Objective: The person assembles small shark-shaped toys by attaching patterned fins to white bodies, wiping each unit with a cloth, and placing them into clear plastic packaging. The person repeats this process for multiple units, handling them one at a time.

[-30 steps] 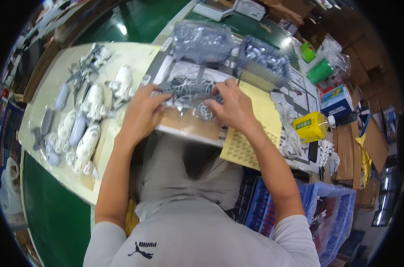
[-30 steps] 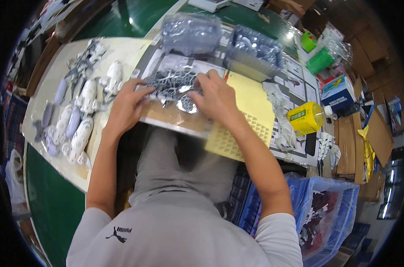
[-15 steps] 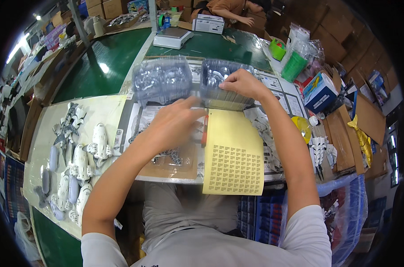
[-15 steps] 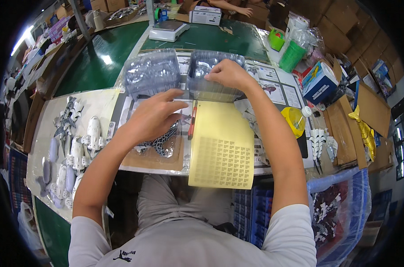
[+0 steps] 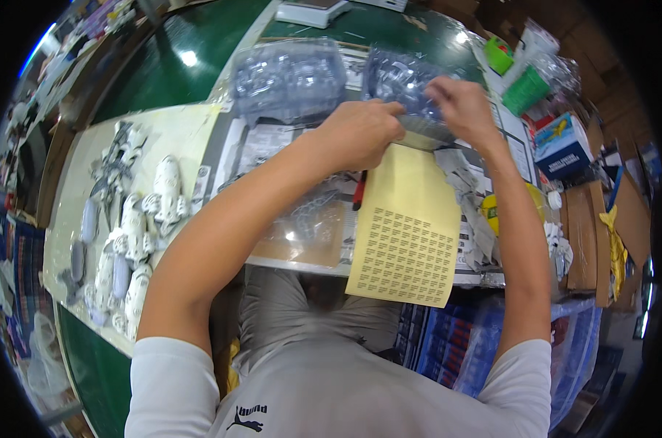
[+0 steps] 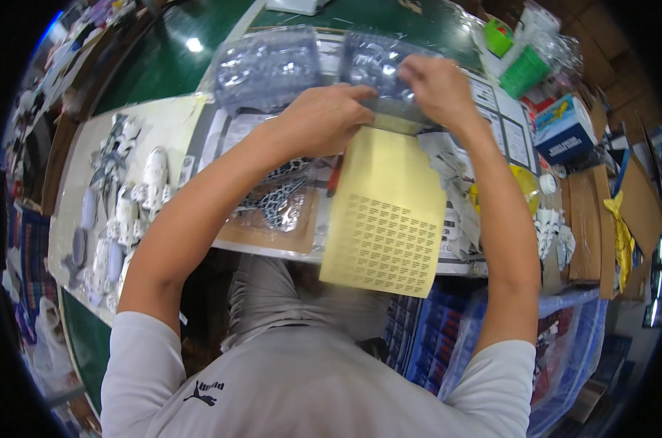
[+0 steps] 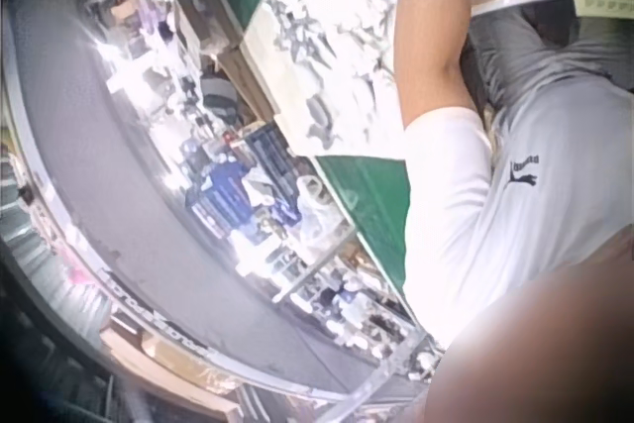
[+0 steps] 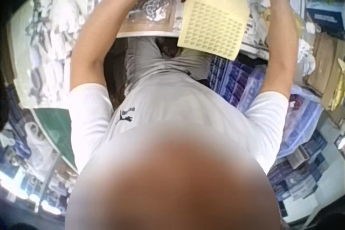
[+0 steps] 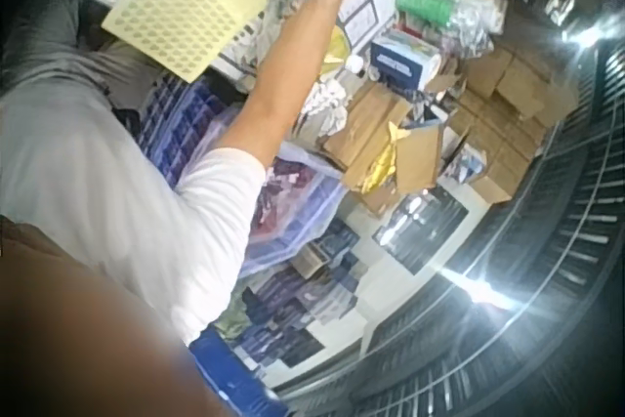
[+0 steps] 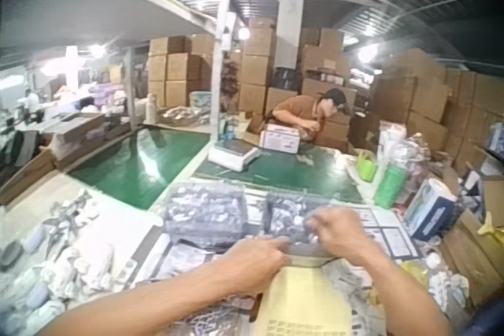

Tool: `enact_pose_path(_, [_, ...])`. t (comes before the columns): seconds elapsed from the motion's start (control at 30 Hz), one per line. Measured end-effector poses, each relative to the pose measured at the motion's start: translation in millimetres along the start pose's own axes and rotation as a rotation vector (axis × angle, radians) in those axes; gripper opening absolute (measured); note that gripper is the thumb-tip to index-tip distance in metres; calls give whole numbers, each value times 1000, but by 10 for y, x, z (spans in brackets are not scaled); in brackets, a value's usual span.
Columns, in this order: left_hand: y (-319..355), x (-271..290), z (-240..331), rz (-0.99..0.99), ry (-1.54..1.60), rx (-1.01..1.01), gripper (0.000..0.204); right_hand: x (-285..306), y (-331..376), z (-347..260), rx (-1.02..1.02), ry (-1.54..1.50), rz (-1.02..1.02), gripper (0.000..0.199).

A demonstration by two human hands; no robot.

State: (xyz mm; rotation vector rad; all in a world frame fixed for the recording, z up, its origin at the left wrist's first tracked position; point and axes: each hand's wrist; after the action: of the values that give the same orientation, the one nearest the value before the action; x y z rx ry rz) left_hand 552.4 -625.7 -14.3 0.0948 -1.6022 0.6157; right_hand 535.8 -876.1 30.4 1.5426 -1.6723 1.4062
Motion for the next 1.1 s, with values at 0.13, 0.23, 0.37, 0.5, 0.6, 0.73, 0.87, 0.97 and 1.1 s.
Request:
enact_pose_path(0.13, [227, 437, -131, -38, 360, 301, 26, 589, -27, -466, 137, -175, 503, 30])
enact_pose_path(0.23, [878, 956, -309, 424, 955, 702, 43, 650, 144, -915, -45, -797, 186, 36])
enact_pose_path(0.37, [1732, 1131, -66, 518, 1243, 603, 73, -160, 126, -1389, -256, -992, -440, 42])
enact_pose_path(0.5, [2107, 1033, -27, 309, 919, 1045, 68, -723, 29, -1443, -303, -1000, -500, 51])
enact_pose_path(0.6, [2066, 778, -166, 282, 831, 1163, 64, -953, 72, -1410, -205, -737, -406, 50])
enact_pose_path(0.73, [1895, 348, -277, 244, 705, 1195, 61, -1196, 167, -1317, -221, -672, -232, 54])
enact_pose_path(0.87, [1974, 420, -383, 202, 479, 1062, 66, -1260, 149, -1182, -263, -607, -281, 49])
enact_pose_path(0.97, [2389, 1042, -891, 44, 185, 904, 68, -1115, 208, -1220, -100, -593, -98, 44])
enact_pose_path(1.1, [3419, 1911, -1900, -68, -194, 1088, 31, -656, 488, -1655, -37, -701, 61, 32])
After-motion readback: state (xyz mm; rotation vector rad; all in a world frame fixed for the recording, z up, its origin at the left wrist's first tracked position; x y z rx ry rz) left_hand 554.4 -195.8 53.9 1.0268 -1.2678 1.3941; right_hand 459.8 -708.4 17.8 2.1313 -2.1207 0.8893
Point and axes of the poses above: each hand's wrist, its own y-axis away from the middle knuckle, its own x-axis out of the back of the hand, z = x × y, and after that the axes turned 10 degrees about -y, right-handed
